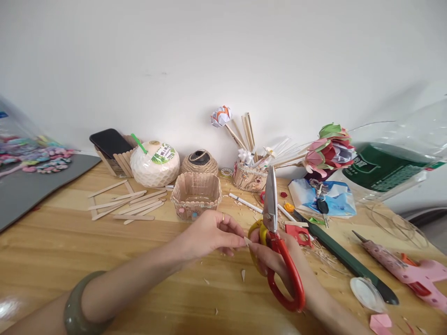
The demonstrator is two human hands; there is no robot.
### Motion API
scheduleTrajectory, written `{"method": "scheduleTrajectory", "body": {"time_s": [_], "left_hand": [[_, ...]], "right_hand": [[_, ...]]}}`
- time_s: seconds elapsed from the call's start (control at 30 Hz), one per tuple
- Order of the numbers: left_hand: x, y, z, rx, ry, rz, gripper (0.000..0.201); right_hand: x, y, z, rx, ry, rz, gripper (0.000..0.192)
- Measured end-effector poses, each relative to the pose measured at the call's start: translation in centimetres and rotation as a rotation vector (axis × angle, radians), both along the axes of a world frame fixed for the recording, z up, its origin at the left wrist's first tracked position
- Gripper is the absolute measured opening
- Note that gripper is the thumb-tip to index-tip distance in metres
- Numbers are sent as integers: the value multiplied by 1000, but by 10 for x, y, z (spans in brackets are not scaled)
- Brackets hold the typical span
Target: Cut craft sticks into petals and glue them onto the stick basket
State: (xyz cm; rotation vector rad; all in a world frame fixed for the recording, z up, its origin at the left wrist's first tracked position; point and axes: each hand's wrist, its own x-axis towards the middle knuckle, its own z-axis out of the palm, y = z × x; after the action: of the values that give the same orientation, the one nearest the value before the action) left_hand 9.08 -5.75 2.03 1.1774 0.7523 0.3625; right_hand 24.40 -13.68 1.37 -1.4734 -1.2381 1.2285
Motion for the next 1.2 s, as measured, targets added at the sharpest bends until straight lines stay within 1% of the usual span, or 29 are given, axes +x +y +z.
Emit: {"method": "scheduleTrajectory", "body": {"time_s": [0.17,0.37,0.53,0.73,1.0,1.13,1.2], "left_hand": [[1,-2,0,-31,16,3,13],[1,-4,-1,-18,3,51,10],[3,-5,-4,77,4,65,9],[4,-6,-2,193,4,68,7],[3,-7,-5,136,32,56,5],[3,-5,-1,142,5,66,4],[1,-3,4,180,-30,126,5]], "right_hand": [[3,0,-3,-5,21,-10,28],[2,0,-4,-9,13,-13,28],[4,1,-3,-29,25,-15,29],[3,1,-5,-57,-2,-22,28],[3,1,-4,-74,-28,23,19],[5,0,-5,-65,-2,30,26],[5,-1,-3,-24,17,29,33]]}}
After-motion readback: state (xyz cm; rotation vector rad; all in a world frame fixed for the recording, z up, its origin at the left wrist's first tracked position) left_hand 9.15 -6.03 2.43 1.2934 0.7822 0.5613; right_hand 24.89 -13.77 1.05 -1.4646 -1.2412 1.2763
